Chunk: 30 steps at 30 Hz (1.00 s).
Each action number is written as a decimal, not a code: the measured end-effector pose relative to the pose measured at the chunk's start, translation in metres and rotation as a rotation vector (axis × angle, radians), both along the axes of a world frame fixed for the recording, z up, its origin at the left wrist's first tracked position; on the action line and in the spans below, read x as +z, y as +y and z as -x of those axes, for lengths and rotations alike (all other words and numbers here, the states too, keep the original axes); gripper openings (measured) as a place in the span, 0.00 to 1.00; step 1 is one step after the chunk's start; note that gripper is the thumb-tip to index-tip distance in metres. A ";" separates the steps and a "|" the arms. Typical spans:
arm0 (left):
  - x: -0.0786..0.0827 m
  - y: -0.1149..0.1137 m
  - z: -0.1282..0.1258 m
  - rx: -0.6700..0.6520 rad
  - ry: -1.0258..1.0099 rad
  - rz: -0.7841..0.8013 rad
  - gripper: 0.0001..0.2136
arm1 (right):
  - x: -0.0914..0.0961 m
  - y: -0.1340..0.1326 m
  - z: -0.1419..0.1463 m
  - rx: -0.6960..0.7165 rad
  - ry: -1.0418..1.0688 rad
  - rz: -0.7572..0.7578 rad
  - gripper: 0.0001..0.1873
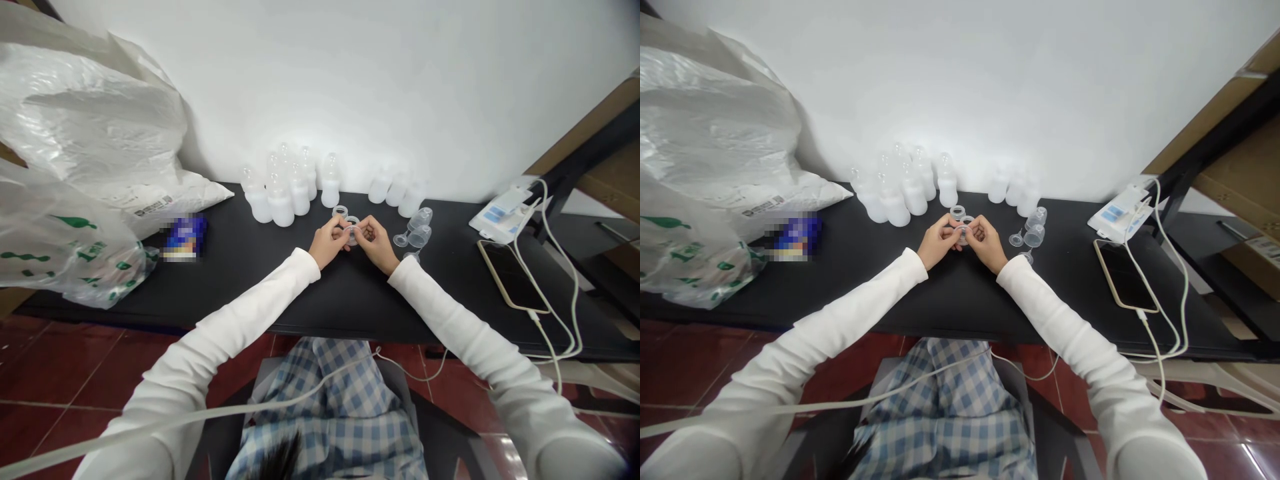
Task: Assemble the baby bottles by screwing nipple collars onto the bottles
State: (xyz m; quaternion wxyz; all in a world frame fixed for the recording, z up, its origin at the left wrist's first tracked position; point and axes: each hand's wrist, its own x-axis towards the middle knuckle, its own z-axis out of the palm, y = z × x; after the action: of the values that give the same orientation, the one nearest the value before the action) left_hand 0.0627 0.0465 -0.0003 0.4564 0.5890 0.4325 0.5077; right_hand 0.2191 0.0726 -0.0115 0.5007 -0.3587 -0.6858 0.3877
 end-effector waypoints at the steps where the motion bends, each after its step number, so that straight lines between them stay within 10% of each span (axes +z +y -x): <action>1: 0.000 0.000 0.000 0.001 0.004 -0.007 0.13 | 0.000 0.000 0.000 0.006 0.012 0.001 0.23; 30: -0.008 0.012 0.002 0.121 -0.008 -0.049 0.12 | -0.004 0.005 -0.001 -0.077 0.008 -0.007 0.24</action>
State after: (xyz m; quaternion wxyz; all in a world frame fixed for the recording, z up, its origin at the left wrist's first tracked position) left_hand 0.0610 0.0582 -0.0085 0.4120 0.5707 0.4531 0.5470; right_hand 0.2198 0.0773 -0.0156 0.5193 -0.3815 -0.6708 0.3671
